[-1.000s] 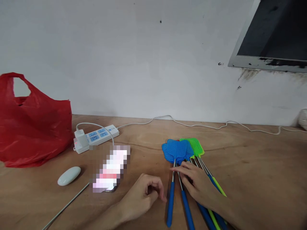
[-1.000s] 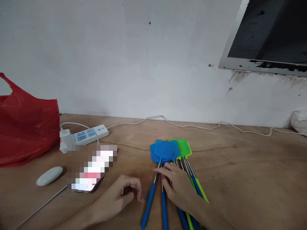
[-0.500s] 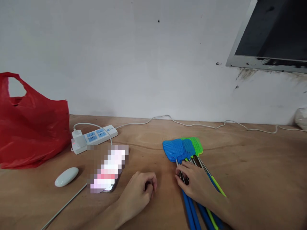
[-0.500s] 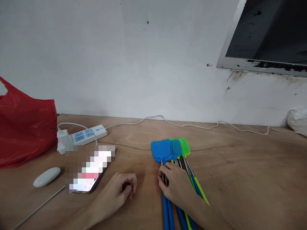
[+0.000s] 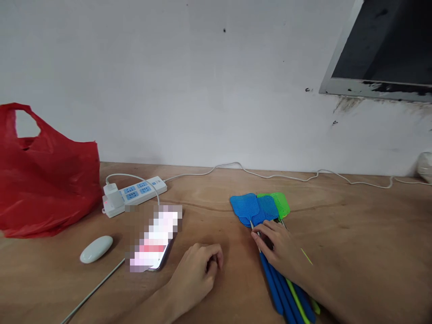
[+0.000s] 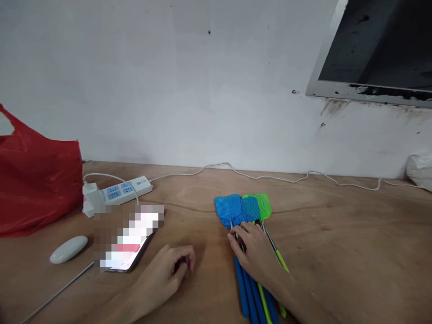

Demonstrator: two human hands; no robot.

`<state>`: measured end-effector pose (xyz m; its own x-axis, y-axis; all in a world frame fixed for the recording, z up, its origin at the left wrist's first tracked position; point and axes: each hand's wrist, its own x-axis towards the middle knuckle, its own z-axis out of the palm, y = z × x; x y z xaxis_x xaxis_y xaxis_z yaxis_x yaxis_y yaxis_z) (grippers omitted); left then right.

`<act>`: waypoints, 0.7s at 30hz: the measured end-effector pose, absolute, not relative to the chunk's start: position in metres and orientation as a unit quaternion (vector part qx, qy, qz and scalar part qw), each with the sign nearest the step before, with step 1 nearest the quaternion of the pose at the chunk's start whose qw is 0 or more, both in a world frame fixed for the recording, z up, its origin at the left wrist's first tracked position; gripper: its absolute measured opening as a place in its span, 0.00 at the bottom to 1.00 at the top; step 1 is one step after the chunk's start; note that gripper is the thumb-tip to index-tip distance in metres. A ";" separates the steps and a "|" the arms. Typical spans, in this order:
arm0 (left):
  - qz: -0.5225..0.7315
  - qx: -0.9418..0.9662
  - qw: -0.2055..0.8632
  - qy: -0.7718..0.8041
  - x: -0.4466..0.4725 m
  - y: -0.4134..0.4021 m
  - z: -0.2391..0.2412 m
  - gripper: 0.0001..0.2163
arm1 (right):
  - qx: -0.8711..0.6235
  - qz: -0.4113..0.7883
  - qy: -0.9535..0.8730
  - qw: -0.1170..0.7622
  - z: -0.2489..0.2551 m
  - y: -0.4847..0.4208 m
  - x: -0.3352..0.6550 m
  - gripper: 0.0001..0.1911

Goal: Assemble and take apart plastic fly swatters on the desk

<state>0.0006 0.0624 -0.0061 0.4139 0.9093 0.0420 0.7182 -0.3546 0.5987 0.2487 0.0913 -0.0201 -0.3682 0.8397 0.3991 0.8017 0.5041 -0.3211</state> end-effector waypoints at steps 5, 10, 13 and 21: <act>0.183 0.822 0.235 0.486 0.001 0.061 -0.007 0.11 | -0.557 -0.008 -0.783 0.276 -0.011 0.100 0.266 0.08; 0.198 0.829 0.232 0.468 0.001 0.061 -0.010 0.12 | -0.686 -0.123 -0.696 0.172 -0.006 0.108 0.285 0.02; 0.210 0.833 0.227 0.460 0.001 0.061 -0.012 0.12 | -0.709 -0.145 -0.682 0.107 -0.007 0.109 0.289 0.04; 0.208 0.842 0.225 0.445 -0.001 0.063 -0.013 0.13 | -0.717 -0.134 -0.678 0.089 -0.018 0.111 0.295 0.10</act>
<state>-0.0005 0.0626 -0.0134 0.5176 0.8422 0.1507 0.6546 -0.5032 0.5642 0.2953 0.1107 -0.0178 0.0446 0.9487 0.3129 0.9965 -0.0643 0.0531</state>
